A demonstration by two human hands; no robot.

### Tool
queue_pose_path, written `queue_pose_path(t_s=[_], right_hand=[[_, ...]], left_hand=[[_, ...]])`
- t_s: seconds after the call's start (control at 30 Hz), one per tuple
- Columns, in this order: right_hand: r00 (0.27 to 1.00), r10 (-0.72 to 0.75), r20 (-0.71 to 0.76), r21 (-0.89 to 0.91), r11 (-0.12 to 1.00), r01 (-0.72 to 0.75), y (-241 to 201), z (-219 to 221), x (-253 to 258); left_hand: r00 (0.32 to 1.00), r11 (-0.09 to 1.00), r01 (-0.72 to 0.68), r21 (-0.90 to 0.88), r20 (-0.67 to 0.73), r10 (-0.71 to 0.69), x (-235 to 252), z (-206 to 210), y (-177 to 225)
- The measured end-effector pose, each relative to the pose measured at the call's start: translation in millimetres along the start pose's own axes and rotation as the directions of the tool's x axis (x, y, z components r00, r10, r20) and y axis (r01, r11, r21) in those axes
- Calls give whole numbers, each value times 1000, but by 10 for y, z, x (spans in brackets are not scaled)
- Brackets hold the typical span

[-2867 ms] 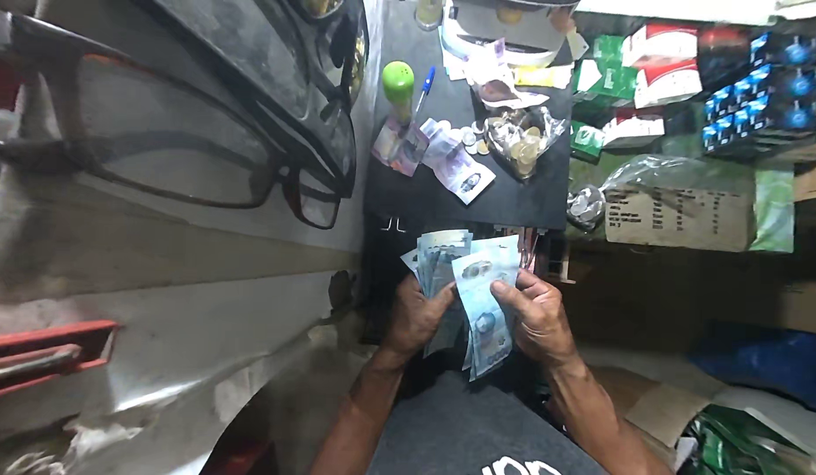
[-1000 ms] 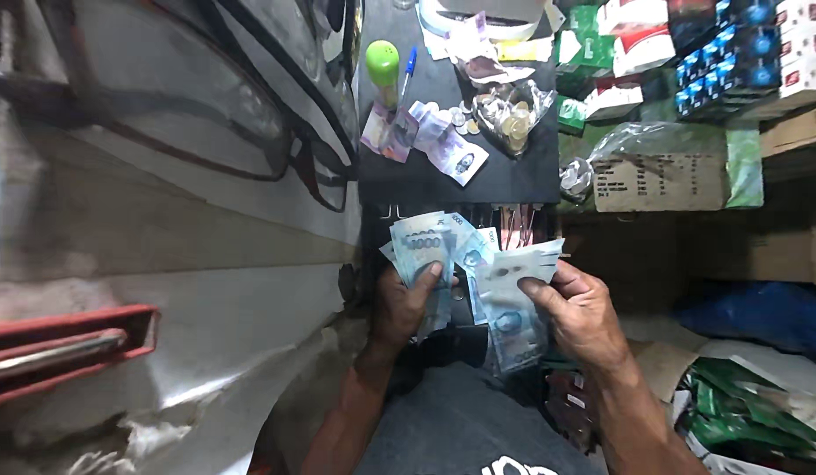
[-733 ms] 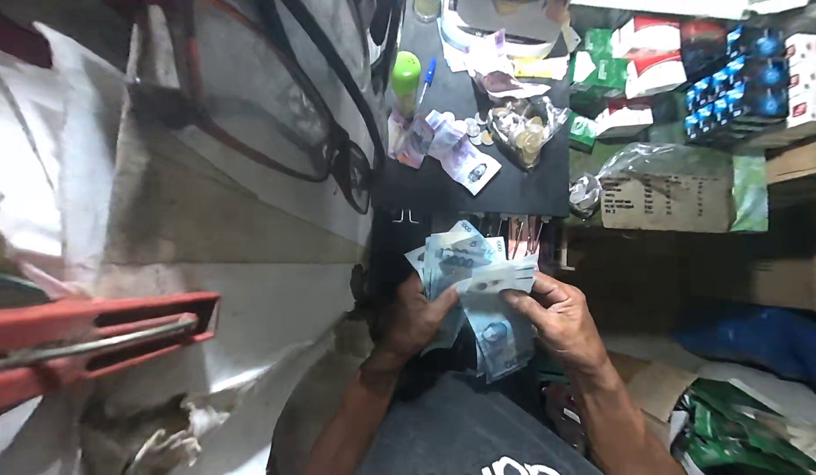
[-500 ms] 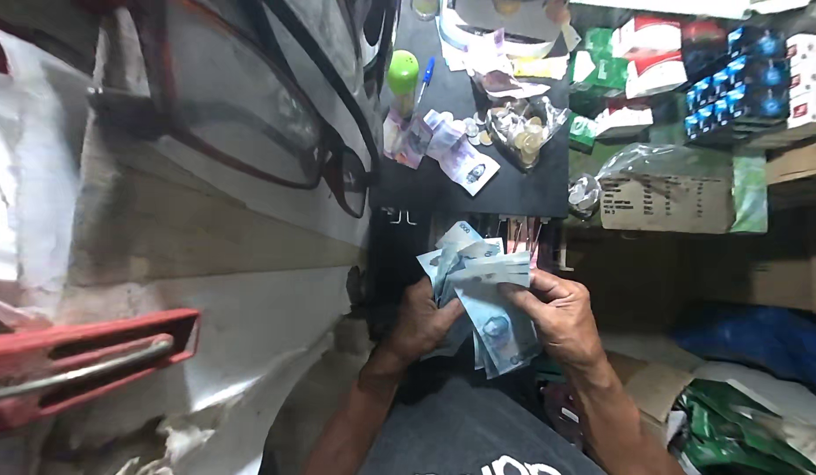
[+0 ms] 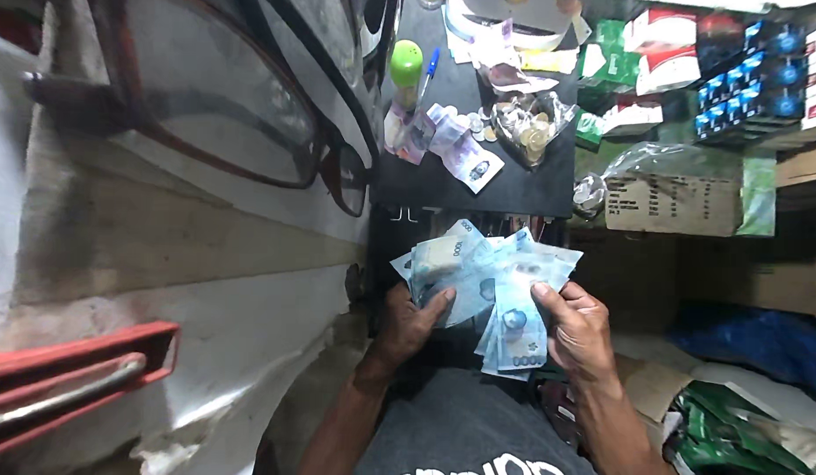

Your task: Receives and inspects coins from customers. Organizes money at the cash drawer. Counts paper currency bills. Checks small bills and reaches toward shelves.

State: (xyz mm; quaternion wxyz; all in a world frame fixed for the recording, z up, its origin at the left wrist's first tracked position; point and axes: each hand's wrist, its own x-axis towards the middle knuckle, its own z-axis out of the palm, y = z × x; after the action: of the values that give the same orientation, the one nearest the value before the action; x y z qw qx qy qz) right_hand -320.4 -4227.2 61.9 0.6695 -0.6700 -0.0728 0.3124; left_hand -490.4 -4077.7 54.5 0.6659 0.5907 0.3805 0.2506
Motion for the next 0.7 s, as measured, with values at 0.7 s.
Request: queue_pose_path(t_s=[0.7], right_hand=[[717, -262, 646, -281, 792, 542, -273, 165, 17]], left_hand=[[993, 997, -56, -55, 99, 61, 56, -141, 39]])
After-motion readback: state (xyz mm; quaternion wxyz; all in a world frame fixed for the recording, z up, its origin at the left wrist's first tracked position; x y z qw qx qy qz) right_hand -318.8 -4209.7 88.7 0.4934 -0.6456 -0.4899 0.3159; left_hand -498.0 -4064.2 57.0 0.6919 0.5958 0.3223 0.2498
